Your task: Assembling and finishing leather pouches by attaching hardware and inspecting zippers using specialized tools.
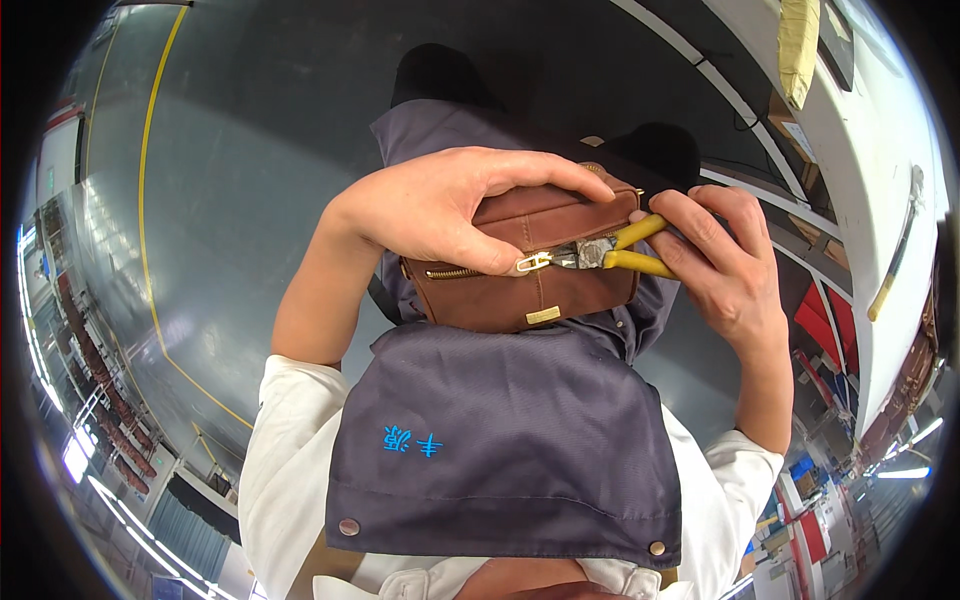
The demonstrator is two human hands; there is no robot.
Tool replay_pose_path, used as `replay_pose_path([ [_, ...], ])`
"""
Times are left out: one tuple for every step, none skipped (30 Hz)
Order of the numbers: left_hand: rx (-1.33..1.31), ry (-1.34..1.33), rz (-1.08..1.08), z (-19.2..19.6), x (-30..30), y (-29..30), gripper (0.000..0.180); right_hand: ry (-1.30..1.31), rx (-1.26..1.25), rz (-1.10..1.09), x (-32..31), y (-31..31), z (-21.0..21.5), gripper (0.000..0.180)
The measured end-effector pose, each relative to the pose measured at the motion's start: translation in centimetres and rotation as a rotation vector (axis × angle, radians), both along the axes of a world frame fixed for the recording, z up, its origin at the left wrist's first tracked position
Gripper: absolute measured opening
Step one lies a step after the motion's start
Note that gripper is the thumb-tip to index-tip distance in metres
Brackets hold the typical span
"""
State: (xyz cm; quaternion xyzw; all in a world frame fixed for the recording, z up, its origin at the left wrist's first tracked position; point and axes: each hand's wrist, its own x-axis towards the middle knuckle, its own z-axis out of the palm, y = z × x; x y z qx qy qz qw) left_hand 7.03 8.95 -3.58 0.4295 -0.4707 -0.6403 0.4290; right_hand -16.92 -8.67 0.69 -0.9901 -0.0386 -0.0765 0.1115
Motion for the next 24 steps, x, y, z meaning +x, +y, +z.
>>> replay_pose_path([
  [-0.003,0.004,0.001,0.0,0.0,0.0,0.068,-0.002,0.001,-0.001,0.0,0.0,0.1,0.026],
  [-0.002,0.002,-0.001,0.2,0.0,-0.1,0.068,0.005,-0.006,0.001,0.0,-0.1,0.1,0.026],
  [0.010,0.010,-0.010,0.4,0.0,-0.3,0.068,0.012,-0.013,0.003,0.1,-0.2,0.2,0.026],
  [0.020,0.016,-0.019,0.5,0.1,-0.4,0.069,0.007,-0.014,0.000,0.1,-0.2,0.2,0.026],
  [0.018,0.011,-0.022,0.7,0.1,-0.4,0.069,0.009,-0.007,-0.002,0.1,-0.2,0.1,0.026],
  [0.066,0.054,-0.012,0.8,0.0,-0.3,0.069,0.010,-0.002,-0.004,0.0,-0.2,0.1,0.026],
  [0.102,0.097,-0.013,0.8,0.0,-0.7,0.069,-0.010,0.002,0.000,0.0,-0.3,0.0,0.026],
  [0.083,0.091,-0.027,0.8,0.0,-0.9,0.069,-0.031,0.002,0.002,-0.1,-0.4,-0.3,0.025],
  [0.080,0.071,-0.020,0.6,0.0,-0.8,0.070,-0.045,0.003,0.003,-0.3,-0.4,-0.5,0.024],
  [0.069,0.049,-0.010,0.8,0.1,-0.7,0.070,-0.093,-0.049,0.004,-0.3,-0.4,-0.6,0.021],
  [0.108,0.050,-0.009,0.8,0.2,-0.6,0.071,-0.109,-0.070,-0.041,-0.6,-0.2,-0.6,0.019],
  [0.082,0.019,-0.025,0.5,0.4,-0.5,0.072,-0.126,-0.093,-0.087,-0.9,-0.2,-0.6,0.016],
  [0.088,-0.013,-0.008,0.4,0.4,-0.2,0.072,-0.272,-0.109,-0.122,-1.6,-0.6,-1.0,0.014],
  [0.105,-0.044,0.018,0.1,0.5,0.3,0.071,-0.484,-0.107,-0.201,-2.1,-1.0,-2.2,0.015],
  [0.111,-0.054,0.027,-0.2,0.7,0.6,0.068,-0.505,-0.190,-0.381,-3.0,-1.5,-1.6,0.012],
  [0.092,-0.057,0.023,-0.3,1.0,1.0,0.068,-0.526,-0.265,-0.559,-3.8,-1.7,-0.7,0.015],
  [0.091,-0.031,0.029,-0.6,1.3,1.3,0.065,-0.568,-0.241,-0.746,-4.6,-3.1,-0.6,0.021],
  [0.094,-0.005,0.036,-0.7,1.5,1.2,0.063,-0.611,-0.209,-0.931,-5.3,-5.0,-0.7,0.027],
  [0.118,0.029,0.036,-0.5,1.7,1.3,0.053,-0.521,-0.184,-1.051,-5.4,-6.7,-0.1,0.030],
  [0.117,0.026,0.024,0.0,2.1,1.0,0.053,-0.428,-0.163,-1.175,-5.6,-8.4,0.9,0.034],
  [0.140,-0.013,-0.014,0.5,2.6,0.7,0.048,-0.456,-0.050,-1.197,-6.9,-11.2,0.5,0.034],
  [0.168,-0.052,-0.050,1.0,3.0,0.4,0.044,-0.481,0.069,-1.216,-7.7,-13.3,-0.1,0.035],
  [0.122,-0.064,-0.030,1.7,3.1,-0.1,0.037,-0.478,-0.054,-1.191,-7.8,-13.8,0.2,0.035],
  [0.114,-0.068,-0.018,1.6,3.4,-0.7,0.033,-0.470,-0.175,-1.165,-8.0,-13.9,0.8,0.035],
])
